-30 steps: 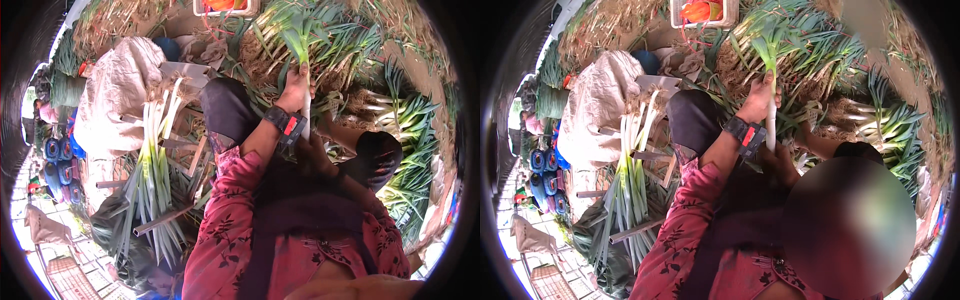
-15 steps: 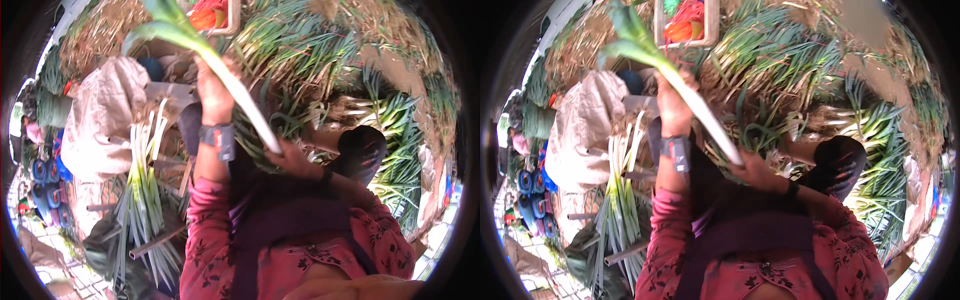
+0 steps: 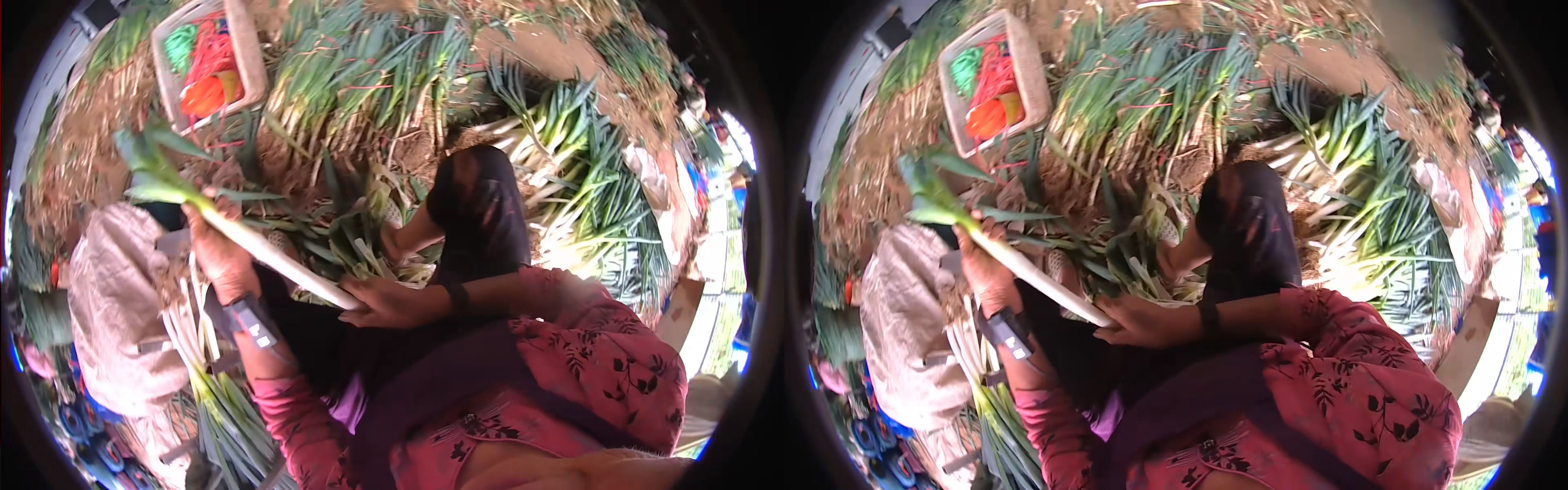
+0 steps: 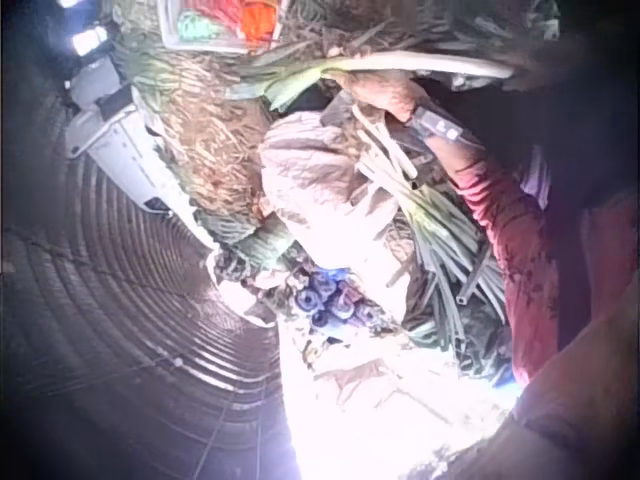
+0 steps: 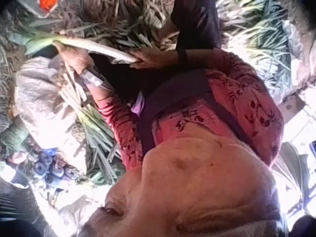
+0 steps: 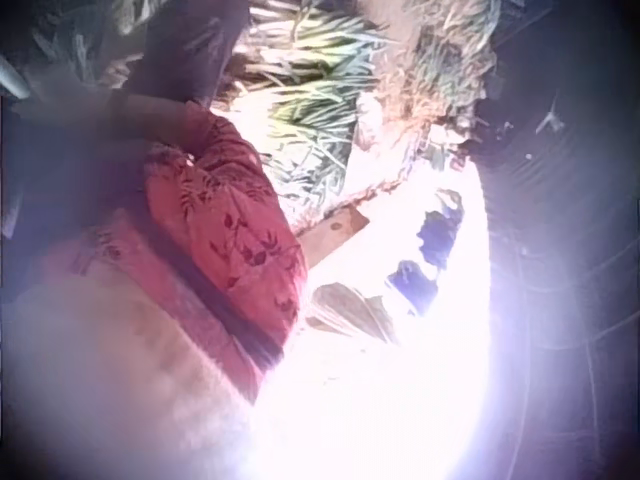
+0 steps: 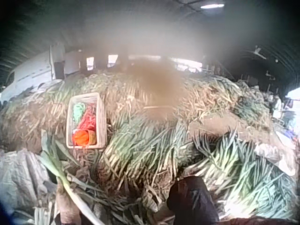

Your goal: Cleaning and bundling green onions in an agricultural processing area.

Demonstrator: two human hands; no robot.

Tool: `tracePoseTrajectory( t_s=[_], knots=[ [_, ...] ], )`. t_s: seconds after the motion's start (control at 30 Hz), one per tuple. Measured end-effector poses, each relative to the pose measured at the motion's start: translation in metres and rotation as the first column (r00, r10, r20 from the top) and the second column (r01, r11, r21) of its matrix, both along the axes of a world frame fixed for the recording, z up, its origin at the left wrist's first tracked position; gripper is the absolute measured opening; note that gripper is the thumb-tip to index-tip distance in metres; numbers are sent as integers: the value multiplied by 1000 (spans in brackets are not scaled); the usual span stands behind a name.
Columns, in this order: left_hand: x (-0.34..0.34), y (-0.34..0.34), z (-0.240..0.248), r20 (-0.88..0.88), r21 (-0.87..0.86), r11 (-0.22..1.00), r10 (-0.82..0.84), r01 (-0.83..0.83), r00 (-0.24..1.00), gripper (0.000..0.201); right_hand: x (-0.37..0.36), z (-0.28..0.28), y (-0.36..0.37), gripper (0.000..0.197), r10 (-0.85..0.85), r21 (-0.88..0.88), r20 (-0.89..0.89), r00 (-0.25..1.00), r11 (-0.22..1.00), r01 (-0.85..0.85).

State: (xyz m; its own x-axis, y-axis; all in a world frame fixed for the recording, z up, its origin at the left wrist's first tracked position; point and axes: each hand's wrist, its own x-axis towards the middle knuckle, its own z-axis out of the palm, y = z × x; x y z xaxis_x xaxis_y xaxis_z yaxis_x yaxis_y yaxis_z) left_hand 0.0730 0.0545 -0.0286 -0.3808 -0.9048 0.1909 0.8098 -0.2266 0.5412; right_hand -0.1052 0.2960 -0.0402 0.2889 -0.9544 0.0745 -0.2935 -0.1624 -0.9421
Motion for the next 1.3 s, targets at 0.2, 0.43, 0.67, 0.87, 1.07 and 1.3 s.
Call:
tracePoseTrajectory(
  t_s=[0.2,0.43,0.67,0.87,1.07,1.3],
  knots=[
    [24,-26,67,21,-61,997,48,-47,999,38,-17,11,-63,37,-226,-338,-284,932,933,123],
    [137,-21,104,264,-228,965,189,-129,946,43,-2,37,-107,34,-159,-510,-361,919,858,-52],
    [101,-22,61,623,-133,876,438,-464,648,51,-15,24,-103,29,15,-121,-372,928,991,-64],
    [10,5,84,682,-194,904,404,-381,610,56,14,-19,-70,31,-70,-177,111,991,980,89],
    [-113,73,103,716,-489,812,166,318,678,51,-85,37,-61,26,-471,-397,301,829,728,558],
    [-75,57,74,884,-251,849,5,465,467,43,-335,84,-14,37,-911,-134,127,392,376,917]
  ],
)
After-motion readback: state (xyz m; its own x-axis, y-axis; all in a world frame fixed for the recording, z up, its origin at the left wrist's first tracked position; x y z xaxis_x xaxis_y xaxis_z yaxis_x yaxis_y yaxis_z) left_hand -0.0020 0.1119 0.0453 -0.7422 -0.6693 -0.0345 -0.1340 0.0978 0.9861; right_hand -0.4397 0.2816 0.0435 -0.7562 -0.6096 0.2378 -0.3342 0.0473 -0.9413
